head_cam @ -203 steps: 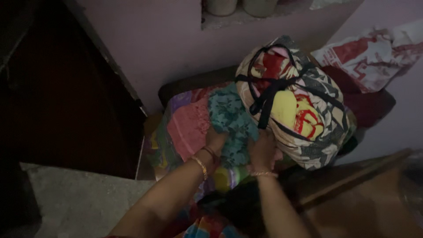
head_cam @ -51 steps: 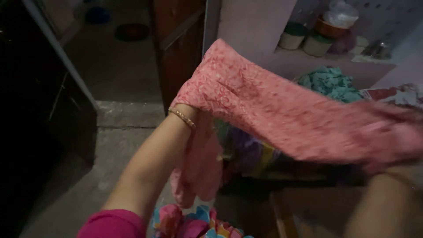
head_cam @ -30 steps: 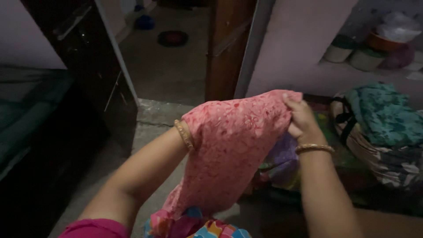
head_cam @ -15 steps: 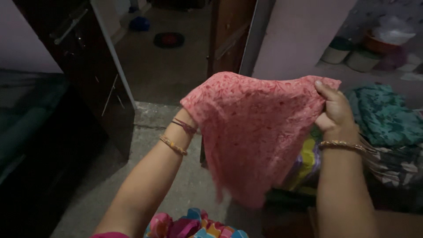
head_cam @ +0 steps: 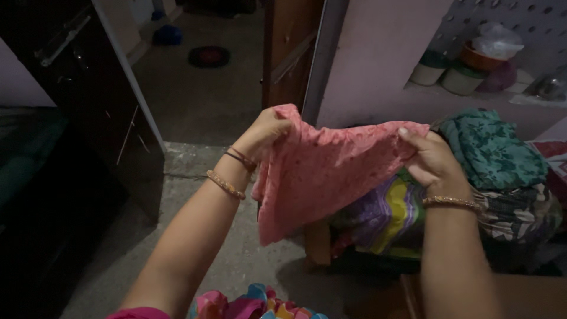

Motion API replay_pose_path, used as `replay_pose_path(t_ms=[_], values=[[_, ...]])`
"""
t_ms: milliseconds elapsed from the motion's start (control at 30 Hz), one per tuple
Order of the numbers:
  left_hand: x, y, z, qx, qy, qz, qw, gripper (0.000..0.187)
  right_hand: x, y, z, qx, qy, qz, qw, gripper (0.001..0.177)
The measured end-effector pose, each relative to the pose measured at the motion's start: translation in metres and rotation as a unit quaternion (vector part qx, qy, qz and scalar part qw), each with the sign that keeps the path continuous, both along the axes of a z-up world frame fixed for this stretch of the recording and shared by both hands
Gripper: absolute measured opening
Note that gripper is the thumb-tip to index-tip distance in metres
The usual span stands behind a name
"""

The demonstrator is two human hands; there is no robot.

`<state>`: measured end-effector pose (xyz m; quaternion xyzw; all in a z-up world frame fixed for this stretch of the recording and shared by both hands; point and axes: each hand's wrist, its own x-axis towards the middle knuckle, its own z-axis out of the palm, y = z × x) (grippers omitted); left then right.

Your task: The person organizes and folds various items of clothing on a bed and then places them into a storage area.

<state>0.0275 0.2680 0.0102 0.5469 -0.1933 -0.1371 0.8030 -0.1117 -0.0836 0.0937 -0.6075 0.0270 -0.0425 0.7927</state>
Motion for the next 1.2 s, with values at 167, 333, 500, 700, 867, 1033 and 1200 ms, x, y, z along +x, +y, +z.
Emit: replay_pose_path(t_ms=[167,333,500,700,867,1033,1200], values=[[0.0,0.001,0.007,0.246,-0.227,0.243,0.911,0.042,0.008,-0.014,-0.001,-0.238,0.021,-0.055,0.969,0.023],[-0.023,-0.012,0.04,0.407,-0.226,0.308,0.83,0.04,0.015,-0.016,-0.008,-0.293,-0.059,-0.129,0.945,0.016],[-0.036,-0.021,0.059,0.341,-0.39,0.382,0.765,0.024,0.009,-0.012,0.008,-0.355,-0.152,-0.219,0.896,0.01],[-0.039,-0.022,0.07,0.318,-0.492,0.417,0.695,0.024,-0.017,-0.006,0.022,-0.251,-0.173,-0.181,0.935,0.007],[-0.036,-0.023,0.071,0.16,-0.283,0.267,0.907,0.017,-0.026,-0.001,0.03,-0.27,-0.177,-0.207,0.924,0.007],[-0.028,-0.025,0.069,0.129,-0.326,0.252,0.902,0.015,-0.038,-0.004,0.048,-0.262,-0.212,-0.177,0.924,0.008],[-0.048,-0.03,0.087,-0.067,-0.255,0.085,0.961,0.05,-0.041,-0.01,0.063,-0.258,-0.229,-0.158,0.925,0.012]])
